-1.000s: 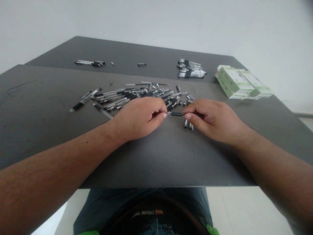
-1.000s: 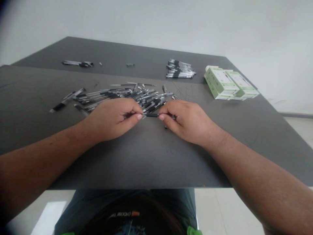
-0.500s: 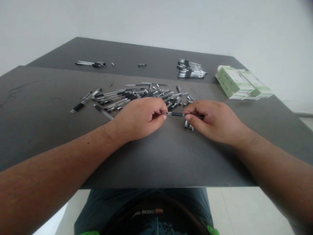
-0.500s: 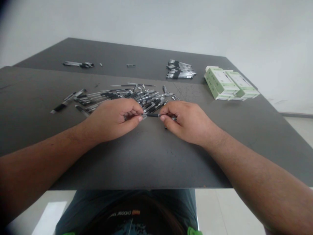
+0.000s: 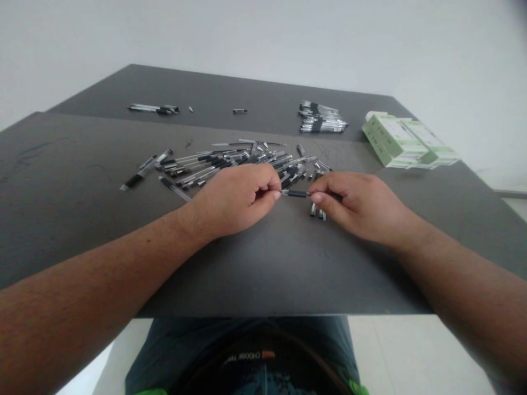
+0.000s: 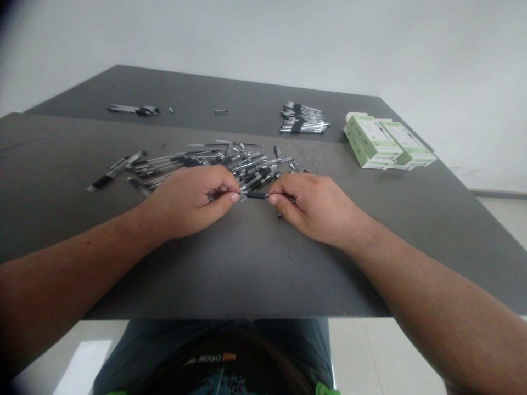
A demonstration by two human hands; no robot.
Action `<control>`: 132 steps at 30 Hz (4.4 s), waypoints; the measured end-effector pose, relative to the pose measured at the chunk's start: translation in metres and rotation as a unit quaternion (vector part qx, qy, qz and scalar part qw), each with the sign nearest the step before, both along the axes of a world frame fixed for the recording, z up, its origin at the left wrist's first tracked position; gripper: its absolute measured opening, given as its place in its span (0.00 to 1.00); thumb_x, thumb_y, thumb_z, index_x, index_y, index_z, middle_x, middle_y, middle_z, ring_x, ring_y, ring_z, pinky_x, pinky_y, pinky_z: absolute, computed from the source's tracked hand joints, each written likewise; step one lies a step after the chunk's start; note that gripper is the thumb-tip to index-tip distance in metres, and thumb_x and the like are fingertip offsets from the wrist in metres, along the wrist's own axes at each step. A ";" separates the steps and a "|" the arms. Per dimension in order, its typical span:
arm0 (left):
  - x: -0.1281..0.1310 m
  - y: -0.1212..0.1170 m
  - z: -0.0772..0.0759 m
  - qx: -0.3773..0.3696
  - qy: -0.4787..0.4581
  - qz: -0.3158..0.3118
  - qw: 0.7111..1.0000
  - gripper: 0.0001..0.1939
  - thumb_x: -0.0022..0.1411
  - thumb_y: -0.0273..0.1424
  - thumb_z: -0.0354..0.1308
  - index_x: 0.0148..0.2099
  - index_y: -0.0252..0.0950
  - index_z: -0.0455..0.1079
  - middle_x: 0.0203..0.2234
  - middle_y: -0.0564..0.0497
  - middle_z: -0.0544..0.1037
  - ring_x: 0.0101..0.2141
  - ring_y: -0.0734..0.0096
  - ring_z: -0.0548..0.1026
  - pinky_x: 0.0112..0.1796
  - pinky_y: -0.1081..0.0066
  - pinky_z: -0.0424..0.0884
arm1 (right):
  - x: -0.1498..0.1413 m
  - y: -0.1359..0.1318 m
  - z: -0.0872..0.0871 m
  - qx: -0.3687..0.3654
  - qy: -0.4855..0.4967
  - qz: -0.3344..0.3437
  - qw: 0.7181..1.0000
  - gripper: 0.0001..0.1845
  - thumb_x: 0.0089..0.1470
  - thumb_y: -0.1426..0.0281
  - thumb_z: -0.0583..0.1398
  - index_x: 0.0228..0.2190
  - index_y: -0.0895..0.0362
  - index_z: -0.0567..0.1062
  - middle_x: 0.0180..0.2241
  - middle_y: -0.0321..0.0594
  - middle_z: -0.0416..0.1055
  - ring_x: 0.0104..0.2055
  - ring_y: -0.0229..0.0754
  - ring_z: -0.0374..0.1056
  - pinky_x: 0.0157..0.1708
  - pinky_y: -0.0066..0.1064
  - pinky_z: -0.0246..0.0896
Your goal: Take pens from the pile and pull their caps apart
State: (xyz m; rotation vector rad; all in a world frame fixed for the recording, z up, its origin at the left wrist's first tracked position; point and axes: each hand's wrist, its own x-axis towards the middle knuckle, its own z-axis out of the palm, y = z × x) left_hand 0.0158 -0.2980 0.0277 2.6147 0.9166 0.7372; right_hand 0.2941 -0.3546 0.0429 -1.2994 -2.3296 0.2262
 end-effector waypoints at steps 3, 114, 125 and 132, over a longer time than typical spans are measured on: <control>0.000 0.000 0.000 0.007 0.000 -0.002 1.000 0.07 0.71 0.31 0.59 0.44 0.40 0.79 0.34 0.52 0.85 0.35 0.64 0.81 0.40 0.65 0.72 | 0.001 0.000 0.000 -0.005 0.011 -0.002 1.000 0.07 0.69 0.65 0.64 0.40 0.51 0.82 0.34 0.37 0.85 0.33 0.44 0.78 0.36 0.34 0.69; 0.105 0.088 -0.009 0.150 0.209 -0.087 0.962 0.16 0.65 0.31 0.63 0.50 0.38 0.88 0.50 0.38 0.85 0.55 0.45 0.77 0.59 0.49 0.72 | 0.041 0.061 -0.030 0.131 0.220 -0.131 0.958 0.19 0.74 0.54 0.58 0.47 0.53 0.83 0.43 0.47 0.86 0.45 0.53 0.81 0.51 0.43 0.73; 0.109 0.092 -0.015 0.208 0.267 -0.105 0.935 0.18 0.70 0.29 0.57 0.51 0.37 0.89 0.43 0.38 0.86 0.52 0.44 0.80 0.56 0.48 0.75 | 0.038 0.059 -0.027 0.136 0.212 -0.110 0.961 0.17 0.73 0.59 0.57 0.47 0.53 0.83 0.45 0.46 0.87 0.48 0.53 0.81 0.52 0.43 0.74; 0.110 0.091 -0.014 0.218 0.241 -0.114 0.939 0.15 0.72 0.31 0.57 0.45 0.36 0.87 0.41 0.39 0.85 0.50 0.46 0.81 0.57 0.49 0.75 | 0.036 0.059 -0.027 0.136 0.209 -0.110 0.962 0.17 0.71 0.60 0.57 0.46 0.53 0.85 0.46 0.47 0.87 0.49 0.54 0.81 0.52 0.43 0.74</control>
